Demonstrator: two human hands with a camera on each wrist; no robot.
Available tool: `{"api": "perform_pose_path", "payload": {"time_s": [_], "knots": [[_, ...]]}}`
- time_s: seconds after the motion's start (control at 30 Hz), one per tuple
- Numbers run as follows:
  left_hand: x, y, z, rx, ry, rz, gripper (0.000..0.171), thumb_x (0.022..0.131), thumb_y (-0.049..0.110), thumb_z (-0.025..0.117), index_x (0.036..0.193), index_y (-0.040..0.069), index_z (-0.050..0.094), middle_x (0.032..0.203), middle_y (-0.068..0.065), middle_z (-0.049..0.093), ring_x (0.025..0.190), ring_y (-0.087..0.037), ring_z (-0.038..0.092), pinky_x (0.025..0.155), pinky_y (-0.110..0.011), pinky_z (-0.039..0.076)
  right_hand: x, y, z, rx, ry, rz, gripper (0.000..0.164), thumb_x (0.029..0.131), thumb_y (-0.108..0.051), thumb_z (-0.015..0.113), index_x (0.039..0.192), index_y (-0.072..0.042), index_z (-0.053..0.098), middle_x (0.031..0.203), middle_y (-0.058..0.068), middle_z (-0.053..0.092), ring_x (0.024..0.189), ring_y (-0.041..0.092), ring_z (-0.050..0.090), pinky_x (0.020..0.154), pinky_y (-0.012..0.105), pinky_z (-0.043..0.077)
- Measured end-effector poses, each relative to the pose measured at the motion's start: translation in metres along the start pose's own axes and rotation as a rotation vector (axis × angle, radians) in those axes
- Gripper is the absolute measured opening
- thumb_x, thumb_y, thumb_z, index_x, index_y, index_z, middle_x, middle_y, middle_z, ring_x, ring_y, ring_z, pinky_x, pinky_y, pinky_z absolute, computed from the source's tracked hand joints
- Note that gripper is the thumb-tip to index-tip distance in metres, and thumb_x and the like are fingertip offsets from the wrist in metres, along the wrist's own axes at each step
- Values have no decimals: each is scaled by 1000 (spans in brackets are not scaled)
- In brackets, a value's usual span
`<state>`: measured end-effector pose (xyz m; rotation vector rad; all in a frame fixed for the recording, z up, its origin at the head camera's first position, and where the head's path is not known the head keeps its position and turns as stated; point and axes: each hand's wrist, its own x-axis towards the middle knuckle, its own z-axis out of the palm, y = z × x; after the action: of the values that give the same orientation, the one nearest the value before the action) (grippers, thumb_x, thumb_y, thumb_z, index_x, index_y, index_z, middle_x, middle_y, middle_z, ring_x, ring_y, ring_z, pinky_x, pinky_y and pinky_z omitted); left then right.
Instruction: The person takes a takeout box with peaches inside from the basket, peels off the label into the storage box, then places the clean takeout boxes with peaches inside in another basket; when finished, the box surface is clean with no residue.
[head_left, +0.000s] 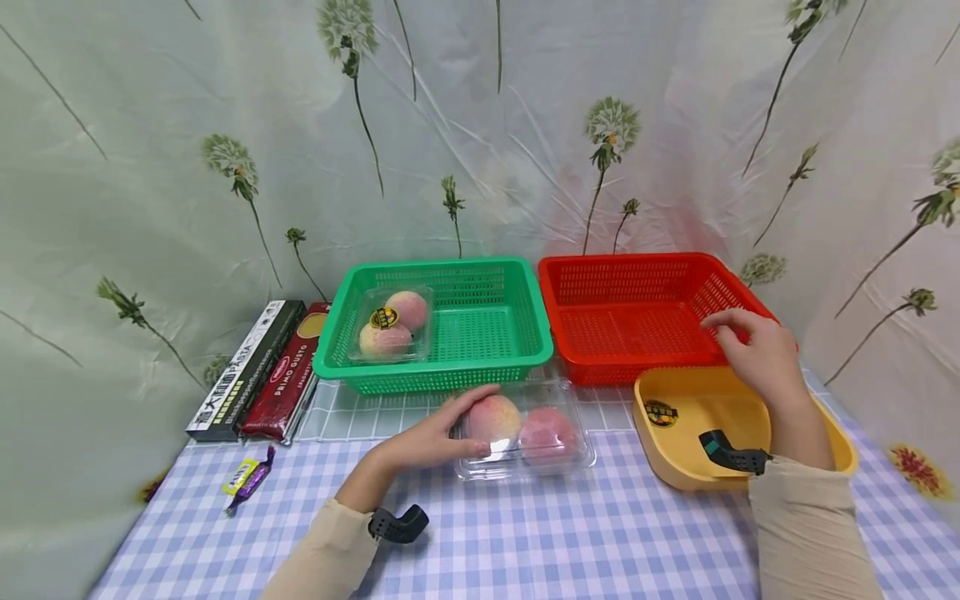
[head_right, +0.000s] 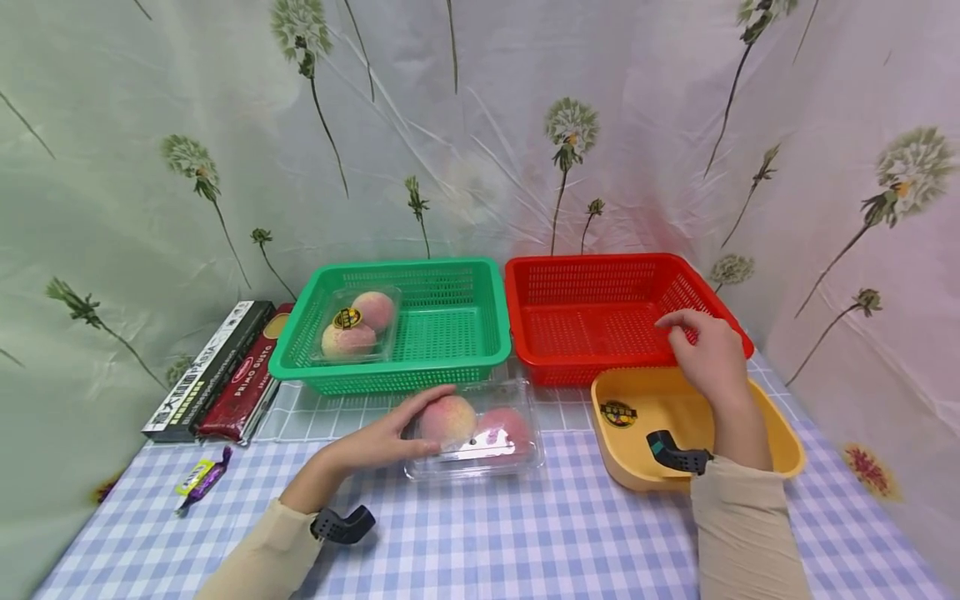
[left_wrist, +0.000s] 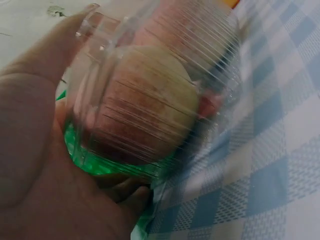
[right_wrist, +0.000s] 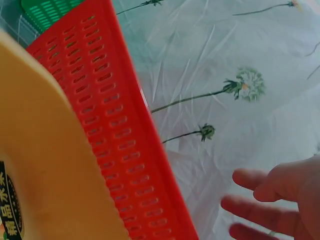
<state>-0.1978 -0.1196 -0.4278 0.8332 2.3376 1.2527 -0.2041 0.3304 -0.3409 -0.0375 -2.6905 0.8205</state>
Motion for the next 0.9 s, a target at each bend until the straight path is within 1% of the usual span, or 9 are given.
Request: {"api": "perform_pose_path", "payload": {"time_s": [0.03, 0.1, 0.17, 0.23, 0.33, 0.53, 0.7, 0.8, 0.9], "knots": [[0, 0, 0, -12, -11, 13, 80, 91, 36, 71, 156, 40, 25, 162, -4, 28, 148, -28, 30, 117, -58, 28, 1, 3, 0, 12, 9, 9, 32, 101, -19, 42, 119, -7, 66, 105, 23, 62, 59, 28, 45, 50, 34, 43], [1, -1, -1, -38, -29, 23, 81, 92, 34, 70, 158, 38, 23, 165, 1, 24, 152, -25, 24, 121, -55, 24, 3, 9, 0, 37, 20, 7, 33, 101, -17, 42, 123, -5, 63, 117, 28, 58, 82, 40, 55, 69, 47, 53], [1, -3, -1, -54, -39, 21, 81, 93, 34, 69, 158, 38, 21, 166, 3, 20, 154, -23, 20, 122, -54, 21, 4, 17, -1, 66, 24, -10, 33, 100, -15, 44, 126, -2, 60, 135, 32, 49, 112, 50, 48, 93, 63, 46], [1, -4, -1, -73, -48, 19, 82, 93, 33, 69, 159, 36, 20, 167, 4, 18, 155, -23, 17, 123, -55, 19, 4, 24, -2, 92, 21, -21, 35, 101, -14, 44, 129, 1, 57, 143, 36, 42, 129, 56, 34, 104, 75, 29], [1, -4, -1, -107, -53, 13, 81, 94, 30, 68, 160, 32, 21, 167, 4, 18, 155, -23, 15, 123, -55, 17, 3, 33, -5, 110, -4, 24, 40, 102, -18, 44, 135, 2, 53, 148, 37, 36, 133, 59, 29, 105, 77, 25], [1, 6, 1, -233, -33, -27, 65, 100, 31, 60, 156, 38, 28, 164, 7, 25, 152, -21, 22, 121, -52, 21, 0, 49, -6, 61, -16, 146, 48, 102, -21, 45, 140, 7, 45, 146, 41, 32, 132, 59, 24, 104, 76, 23], [4, 13, 4, -300, -1, -7, 52, 106, 31, 48, 155, 33, 32, 161, 2, 33, 147, -22, 30, 119, -47, 26, -1, 61, -6, 35, -49, 168, 57, 102, -28, 47, 143, 11, 39, 143, 45, 29, 129, 60, 24, 103, 75, 25], [5, 16, 5, -337, 43, -15, 53, 104, 28, 53, 154, 28, 37, 160, 1, 36, 143, -21, 36, 114, -41, 33, 0, 64, -7, 58, -80, 143, 62, 103, -32, 46, 145, 12, 35, 144, 46, 27, 129, 60, 23, 102, 76, 25], [5, 18, 5, -404, 94, -50, 57, 99, 23, 62, 152, 25, 40, 156, -2, 38, 125, -21, 49, 98, -35, 46, 1, 66, -7, 76, -108, 130, 63, 103, -33, 45, 147, 11, 33, 146, 46, 22, 131, 61, 20, 101, 78, 25]]}}
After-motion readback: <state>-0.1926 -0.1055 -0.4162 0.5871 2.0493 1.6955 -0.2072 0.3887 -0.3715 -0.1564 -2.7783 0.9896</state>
